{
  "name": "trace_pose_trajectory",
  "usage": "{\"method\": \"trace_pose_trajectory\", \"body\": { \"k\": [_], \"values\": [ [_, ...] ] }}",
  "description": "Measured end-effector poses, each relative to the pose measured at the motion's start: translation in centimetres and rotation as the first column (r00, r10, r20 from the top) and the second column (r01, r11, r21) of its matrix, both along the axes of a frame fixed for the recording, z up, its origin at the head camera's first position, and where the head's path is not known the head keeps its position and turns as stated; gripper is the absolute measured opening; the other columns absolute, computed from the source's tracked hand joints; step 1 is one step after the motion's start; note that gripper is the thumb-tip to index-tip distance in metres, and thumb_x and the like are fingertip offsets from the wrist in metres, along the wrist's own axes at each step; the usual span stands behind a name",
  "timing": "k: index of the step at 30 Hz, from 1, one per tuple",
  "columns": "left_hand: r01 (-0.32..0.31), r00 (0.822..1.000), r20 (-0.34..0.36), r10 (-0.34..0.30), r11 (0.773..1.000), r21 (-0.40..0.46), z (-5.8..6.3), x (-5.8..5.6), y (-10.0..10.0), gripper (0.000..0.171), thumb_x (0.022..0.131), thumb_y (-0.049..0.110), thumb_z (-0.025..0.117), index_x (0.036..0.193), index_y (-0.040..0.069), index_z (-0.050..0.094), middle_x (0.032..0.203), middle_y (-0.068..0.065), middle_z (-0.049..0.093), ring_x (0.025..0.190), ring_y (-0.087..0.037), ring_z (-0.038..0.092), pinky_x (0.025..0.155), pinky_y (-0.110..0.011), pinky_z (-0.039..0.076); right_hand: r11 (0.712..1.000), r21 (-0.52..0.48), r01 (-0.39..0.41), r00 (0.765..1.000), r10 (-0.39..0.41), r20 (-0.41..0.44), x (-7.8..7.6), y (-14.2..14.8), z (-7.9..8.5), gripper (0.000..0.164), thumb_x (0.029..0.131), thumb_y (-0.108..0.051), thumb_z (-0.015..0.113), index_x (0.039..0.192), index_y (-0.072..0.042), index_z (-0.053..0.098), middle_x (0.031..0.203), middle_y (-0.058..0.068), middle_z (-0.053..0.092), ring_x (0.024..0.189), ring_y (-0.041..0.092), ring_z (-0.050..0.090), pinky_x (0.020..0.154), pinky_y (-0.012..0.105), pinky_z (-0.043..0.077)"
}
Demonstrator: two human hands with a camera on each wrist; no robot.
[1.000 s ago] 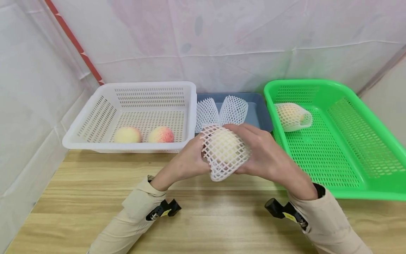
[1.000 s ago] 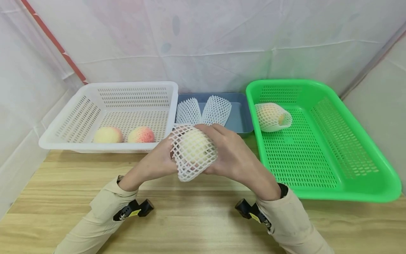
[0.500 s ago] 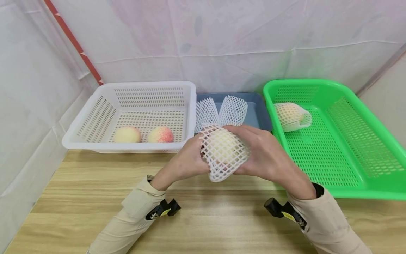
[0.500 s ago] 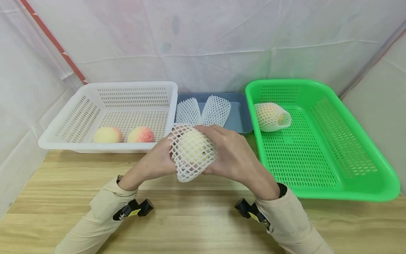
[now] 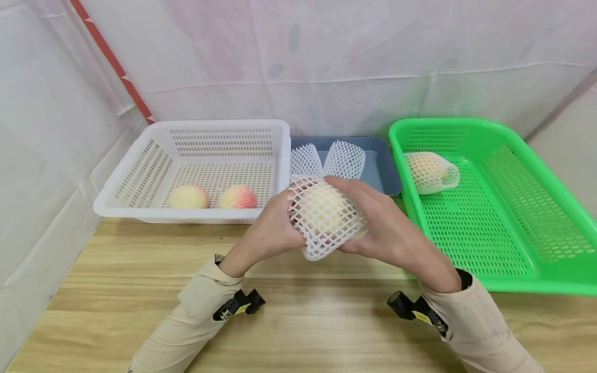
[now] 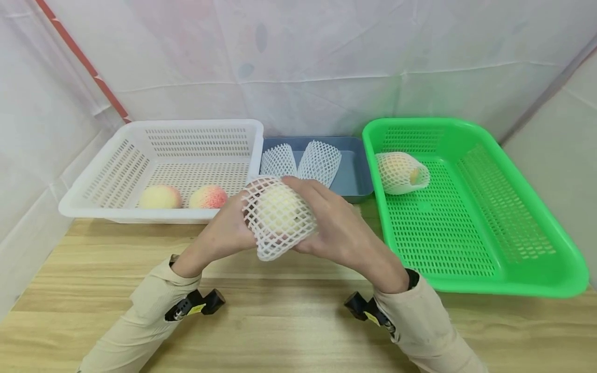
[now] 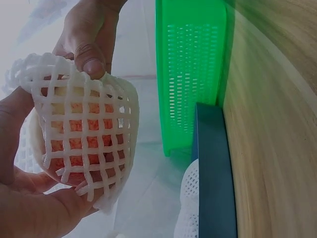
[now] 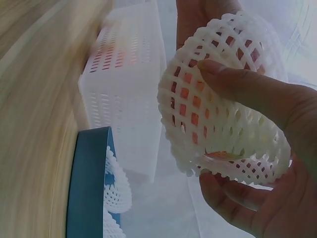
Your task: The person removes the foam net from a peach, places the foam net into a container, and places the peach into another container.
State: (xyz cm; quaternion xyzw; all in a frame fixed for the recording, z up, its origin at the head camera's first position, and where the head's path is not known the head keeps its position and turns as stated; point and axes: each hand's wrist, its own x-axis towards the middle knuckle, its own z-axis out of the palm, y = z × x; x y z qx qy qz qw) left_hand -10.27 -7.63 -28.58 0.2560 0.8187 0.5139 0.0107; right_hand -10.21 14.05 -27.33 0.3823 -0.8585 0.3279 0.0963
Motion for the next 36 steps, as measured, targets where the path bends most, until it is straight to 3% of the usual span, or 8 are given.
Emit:
{"method": "trace_pose_trajectory", "body": {
  "k": [5,9,14,19,25,36],
  "values": [
    [-0.012,1.0,0.009,0.012,1.0,0.015,0.3,0.0,-0.2,0.077,0.062,0.007,0.086,0.131,0.005,0.052,0.121,-0.006,0.06,0.108,-0.018,0.058,0.096,-0.032,0.046,0.999,0.038,0.014,1.0,-0.015,0.011,0.1,0.1,0.2,0.11,0.058,-0.023,0.094,0.148,-0.008,0.033,0.143,0.014,0.046,0.129,0.03,0.045,0.103,0.05,0.039],
    [-0.043,0.999,0.012,0.043,0.999,0.018,0.7,0.1,-0.5,0.077,0.062,0.005,0.084,0.132,0.007,0.051,0.123,-0.006,0.061,0.108,-0.018,0.058,0.096,-0.034,0.047,0.999,0.025,0.028,0.999,-0.027,-0.039,0.1,0.4,0.6,0.11,0.053,-0.022,0.096,0.144,-0.004,0.037,0.138,0.015,0.05,0.122,0.03,0.05,0.098,0.048,0.044],
    [-0.075,0.996,0.045,0.075,0.997,0.005,1.1,0.1,-0.8,0.078,0.063,0.003,0.083,0.134,0.008,0.051,0.124,-0.005,0.06,0.11,-0.019,0.057,0.097,-0.036,0.046,0.998,-0.049,0.035,0.993,-0.041,-0.107,-0.1,0.8,1.0,0.086,0.052,-0.006,0.095,0.127,-0.001,0.052,0.12,0.011,0.059,0.103,0.022,0.058,0.079,0.032,0.053],
    [-0.099,0.993,0.064,0.099,0.995,-0.011,1.2,0.1,-1.0,0.081,0.061,-0.001,0.082,0.134,0.007,0.049,0.123,-0.007,0.06,0.108,-0.02,0.057,0.096,-0.037,0.047,0.994,-0.107,0.006,0.984,-0.024,-0.175,-0.2,1.0,1.2,0.056,0.059,0.008,0.085,0.109,0.0,0.06,0.114,0.008,0.061,0.1,0.016,0.056,0.073,0.014,0.047],
    [-0.09,0.995,0.032,0.089,0.996,0.016,1.1,0.0,-1.2,0.082,0.061,0.001,0.083,0.134,0.007,0.048,0.124,-0.008,0.059,0.11,-0.022,0.056,0.097,-0.039,0.046,0.982,-0.188,-0.018,0.978,-0.022,-0.206,-0.3,1.0,1.2,0.037,0.065,0.013,0.069,0.099,-0.003,0.066,0.103,0.002,0.066,0.089,0.013,0.058,0.071,0.014,0.044],
    [-0.111,0.993,0.04,0.11,0.994,0.013,1.4,0.1,-1.3,0.084,0.06,0.002,0.084,0.135,0.008,0.047,0.123,-0.009,0.059,0.108,-0.023,0.057,0.093,-0.04,0.049,0.981,-0.189,0.033,0.976,-0.072,-0.204,-0.2,1.3,1.2,0.03,0.067,0.01,0.069,0.094,-0.003,0.067,0.09,-0.002,0.067,0.078,0.01,0.058,0.071,0.015,0.046]
  ]
}}
